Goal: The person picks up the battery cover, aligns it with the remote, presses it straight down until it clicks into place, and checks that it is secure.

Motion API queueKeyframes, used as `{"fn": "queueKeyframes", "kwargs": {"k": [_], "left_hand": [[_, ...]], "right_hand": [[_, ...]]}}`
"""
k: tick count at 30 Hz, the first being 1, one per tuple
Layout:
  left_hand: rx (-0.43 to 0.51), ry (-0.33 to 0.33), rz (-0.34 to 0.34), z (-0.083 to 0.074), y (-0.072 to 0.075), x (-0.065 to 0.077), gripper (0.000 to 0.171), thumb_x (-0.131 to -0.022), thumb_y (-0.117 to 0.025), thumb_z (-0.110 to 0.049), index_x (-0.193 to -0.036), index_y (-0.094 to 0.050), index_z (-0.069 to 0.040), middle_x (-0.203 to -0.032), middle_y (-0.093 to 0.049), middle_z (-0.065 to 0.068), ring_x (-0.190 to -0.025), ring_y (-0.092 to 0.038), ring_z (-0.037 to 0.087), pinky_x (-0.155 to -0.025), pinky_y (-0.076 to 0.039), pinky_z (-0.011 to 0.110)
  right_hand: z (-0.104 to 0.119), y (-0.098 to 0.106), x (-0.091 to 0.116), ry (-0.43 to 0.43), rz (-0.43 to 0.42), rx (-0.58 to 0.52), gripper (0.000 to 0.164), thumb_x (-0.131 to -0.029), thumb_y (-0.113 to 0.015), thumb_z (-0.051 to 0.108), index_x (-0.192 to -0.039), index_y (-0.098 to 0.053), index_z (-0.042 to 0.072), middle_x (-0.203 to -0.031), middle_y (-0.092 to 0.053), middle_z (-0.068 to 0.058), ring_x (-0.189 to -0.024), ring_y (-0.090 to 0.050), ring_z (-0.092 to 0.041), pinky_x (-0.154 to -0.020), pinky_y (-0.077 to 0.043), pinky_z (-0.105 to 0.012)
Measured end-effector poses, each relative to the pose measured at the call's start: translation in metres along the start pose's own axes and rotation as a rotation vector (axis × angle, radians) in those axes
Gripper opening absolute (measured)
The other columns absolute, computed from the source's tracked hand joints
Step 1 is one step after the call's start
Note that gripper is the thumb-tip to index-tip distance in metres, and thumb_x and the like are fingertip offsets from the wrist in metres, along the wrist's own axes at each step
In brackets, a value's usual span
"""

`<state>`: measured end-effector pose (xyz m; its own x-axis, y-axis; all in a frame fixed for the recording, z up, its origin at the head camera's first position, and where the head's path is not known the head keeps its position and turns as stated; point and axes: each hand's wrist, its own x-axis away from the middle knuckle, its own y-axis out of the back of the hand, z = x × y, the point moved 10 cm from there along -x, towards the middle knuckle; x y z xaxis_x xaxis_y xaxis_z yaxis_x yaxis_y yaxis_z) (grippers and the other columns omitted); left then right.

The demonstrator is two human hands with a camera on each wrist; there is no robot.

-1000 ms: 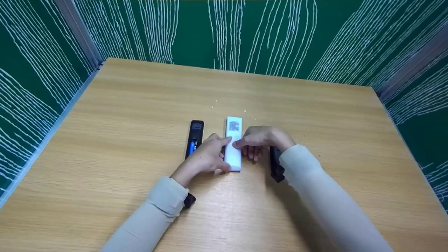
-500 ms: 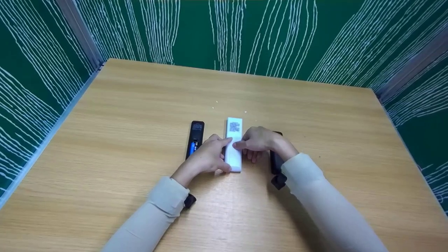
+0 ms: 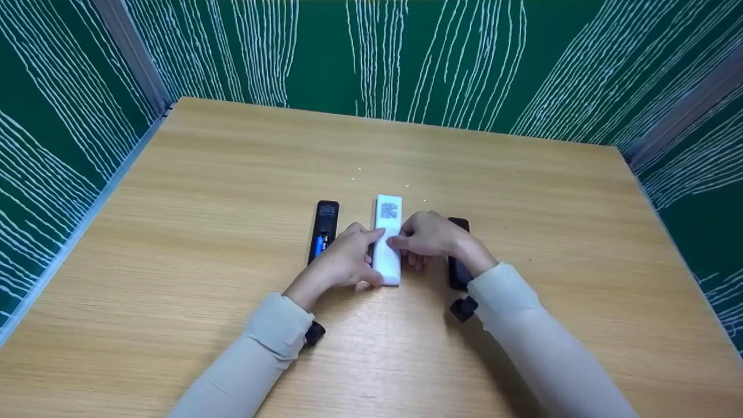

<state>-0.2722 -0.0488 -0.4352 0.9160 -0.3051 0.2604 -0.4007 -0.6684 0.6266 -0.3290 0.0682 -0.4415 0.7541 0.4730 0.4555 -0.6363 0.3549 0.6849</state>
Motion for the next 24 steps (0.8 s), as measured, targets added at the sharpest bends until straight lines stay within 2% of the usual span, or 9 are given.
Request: {"fn": "queueKeyframes", "kwargs": {"k": [6,14,24], "left_hand": [[0.007,-0.022,-0.004,-0.0024,0.0003,0.0008,0.098,-0.082,-0.091,-0.006,-0.164,-0.039,-0.009,-0.133,-0.050,0.011,-0.103,-0.061,0.019,-0.085,-0.053,0.028],[0.012,-0.005,-0.003,0.0000,-0.0004,0.0001,0.099,-0.082,-0.091,-0.006,-0.165,-0.037,-0.010,-0.135,-0.050,0.010,-0.105,-0.060,0.019,-0.089,-0.053,0.028],[0.010,-0.001,0.001,0.0000,-0.0001,0.0005,0.100,-0.083,-0.091,-0.007,-0.166,-0.036,-0.011,-0.135,-0.049,0.010,-0.104,-0.060,0.019,-0.087,-0.054,0.028]], "right_hand": [[0.0013,0.0004,0.0012,0.029,-0.004,0.016,0.033,-0.106,-0.066,0.034,-0.091,-0.075,0.006,-0.070,-0.072,-0.005,-0.061,-0.068,-0.016,-0.062,-0.060,-0.032],[0.0002,-0.0017,0.0021,0.024,0.009,0.001,0.034,-0.107,-0.065,0.035,-0.088,-0.073,0.007,-0.070,-0.071,-0.004,-0.061,-0.068,-0.015,-0.062,-0.059,-0.031],[-0.0024,-0.0063,0.0021,0.021,0.035,-0.022,0.035,-0.107,-0.064,0.034,-0.086,-0.071,0.007,-0.069,-0.071,-0.004,-0.060,-0.068,-0.015,-0.060,-0.058,-0.029]]}}
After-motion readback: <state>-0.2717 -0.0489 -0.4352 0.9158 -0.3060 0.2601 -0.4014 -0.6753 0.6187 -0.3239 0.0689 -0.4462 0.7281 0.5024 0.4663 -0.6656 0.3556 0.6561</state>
